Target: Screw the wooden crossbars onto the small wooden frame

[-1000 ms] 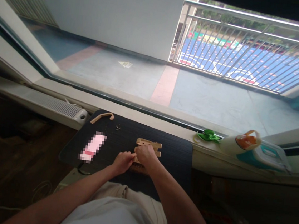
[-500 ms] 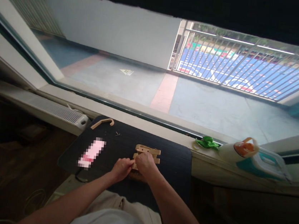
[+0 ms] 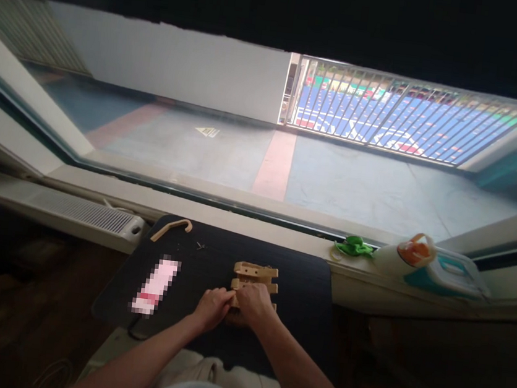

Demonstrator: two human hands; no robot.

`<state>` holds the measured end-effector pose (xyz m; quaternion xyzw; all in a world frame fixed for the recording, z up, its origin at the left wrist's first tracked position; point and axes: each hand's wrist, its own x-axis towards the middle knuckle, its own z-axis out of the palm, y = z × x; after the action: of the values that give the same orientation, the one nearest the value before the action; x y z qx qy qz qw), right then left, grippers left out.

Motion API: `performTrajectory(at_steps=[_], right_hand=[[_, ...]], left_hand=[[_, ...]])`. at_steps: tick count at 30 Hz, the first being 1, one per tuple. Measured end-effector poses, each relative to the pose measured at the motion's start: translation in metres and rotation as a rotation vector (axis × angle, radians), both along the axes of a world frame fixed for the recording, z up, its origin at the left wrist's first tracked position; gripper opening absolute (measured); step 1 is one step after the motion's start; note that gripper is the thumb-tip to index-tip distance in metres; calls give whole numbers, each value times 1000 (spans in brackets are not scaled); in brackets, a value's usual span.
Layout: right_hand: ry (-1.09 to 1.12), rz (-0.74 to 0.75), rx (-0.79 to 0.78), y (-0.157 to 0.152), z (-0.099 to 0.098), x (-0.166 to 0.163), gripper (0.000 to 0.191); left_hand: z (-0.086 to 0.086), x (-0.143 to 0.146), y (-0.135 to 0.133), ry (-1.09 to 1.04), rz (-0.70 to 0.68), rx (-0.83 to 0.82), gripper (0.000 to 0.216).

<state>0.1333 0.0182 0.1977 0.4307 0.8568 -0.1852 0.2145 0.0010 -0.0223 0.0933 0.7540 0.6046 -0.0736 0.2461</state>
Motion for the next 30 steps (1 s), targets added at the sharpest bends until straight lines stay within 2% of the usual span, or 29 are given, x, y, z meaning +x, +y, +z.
performTrajectory(at_steps=[5, 9, 13, 16, 22, 30], right_hand=[[-9, -76, -10, 1, -7, -3, 27], [-50, -179, 8, -2, -19, -2, 27], [-82, -245, 40, -5, -22, -2, 25], [-89, -244, 55, -7, -18, -5, 23], [-93, -152, 15, -4, -14, -10, 25], [-119, -192, 30, -3, -22, -2, 22]], left_hand=[[-4, -5, 2, -25, -26, -21, 27], [-12, -10, 2, -84, -64, 6, 24], [-19, -12, 2, -128, -66, 16, 24], [-20, -12, 2, -143, -46, 28, 21], [-20, -12, 1, -179, -15, 12, 20], [-15, -10, 2, -144, -26, -9, 22]])
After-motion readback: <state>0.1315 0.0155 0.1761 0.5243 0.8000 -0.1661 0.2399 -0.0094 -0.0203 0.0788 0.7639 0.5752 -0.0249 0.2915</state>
